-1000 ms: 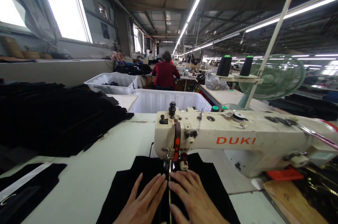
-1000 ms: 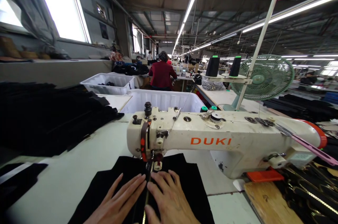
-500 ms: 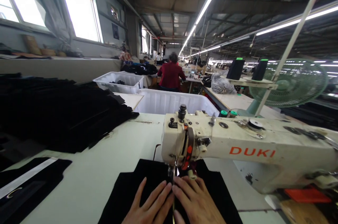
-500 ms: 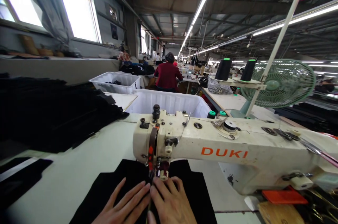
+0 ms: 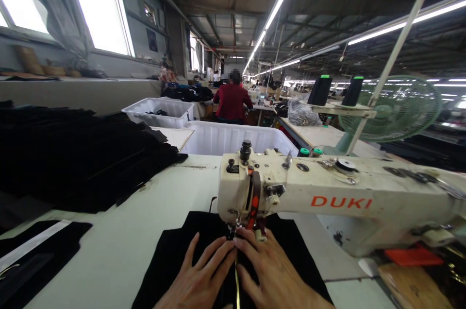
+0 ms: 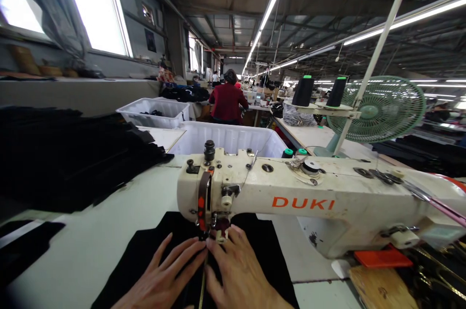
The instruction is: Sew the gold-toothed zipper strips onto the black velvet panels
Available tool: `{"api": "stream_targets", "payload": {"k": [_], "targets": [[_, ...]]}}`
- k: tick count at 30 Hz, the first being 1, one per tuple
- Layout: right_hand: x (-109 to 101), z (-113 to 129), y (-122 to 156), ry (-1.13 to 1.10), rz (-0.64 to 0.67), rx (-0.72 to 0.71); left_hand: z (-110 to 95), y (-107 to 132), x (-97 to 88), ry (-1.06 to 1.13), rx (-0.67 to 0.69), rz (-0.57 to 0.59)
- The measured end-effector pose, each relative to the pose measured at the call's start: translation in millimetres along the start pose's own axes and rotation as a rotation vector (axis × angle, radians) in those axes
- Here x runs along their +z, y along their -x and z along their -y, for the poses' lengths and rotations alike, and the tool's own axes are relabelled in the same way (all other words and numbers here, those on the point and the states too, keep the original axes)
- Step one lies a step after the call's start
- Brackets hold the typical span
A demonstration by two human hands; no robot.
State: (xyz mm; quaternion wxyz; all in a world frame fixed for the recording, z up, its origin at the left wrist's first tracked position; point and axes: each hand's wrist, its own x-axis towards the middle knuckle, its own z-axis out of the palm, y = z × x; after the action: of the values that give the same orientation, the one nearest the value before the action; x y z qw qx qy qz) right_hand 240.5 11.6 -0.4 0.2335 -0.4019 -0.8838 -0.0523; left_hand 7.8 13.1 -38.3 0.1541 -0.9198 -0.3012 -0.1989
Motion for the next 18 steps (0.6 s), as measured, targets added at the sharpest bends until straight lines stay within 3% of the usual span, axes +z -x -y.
{"api": "stream_targets", "payload": {"k": [3,7,13,15,18], "targets": [[-3,-1,-1,0.005,0.029,-0.027,-1,0,6.4,-0.047,0.033,-0.070],[-5,0,2,-0.001,0.089,-0.092,-7,-2,-7.9,-0.154,0.114,-0.114],[15,-5,6,0.070,-0.032,0.029,-3,-13,-36.6,-0.023,0.073,0.108],[20,-9,2,0.085,-0.077,0.008,1,-16,-33.7,-0.022,0.078,0.118],[22,-13,-2,0.064,-0.121,-0.030,4,-14,-19.5,-0.106,0.097,0.037]]}}
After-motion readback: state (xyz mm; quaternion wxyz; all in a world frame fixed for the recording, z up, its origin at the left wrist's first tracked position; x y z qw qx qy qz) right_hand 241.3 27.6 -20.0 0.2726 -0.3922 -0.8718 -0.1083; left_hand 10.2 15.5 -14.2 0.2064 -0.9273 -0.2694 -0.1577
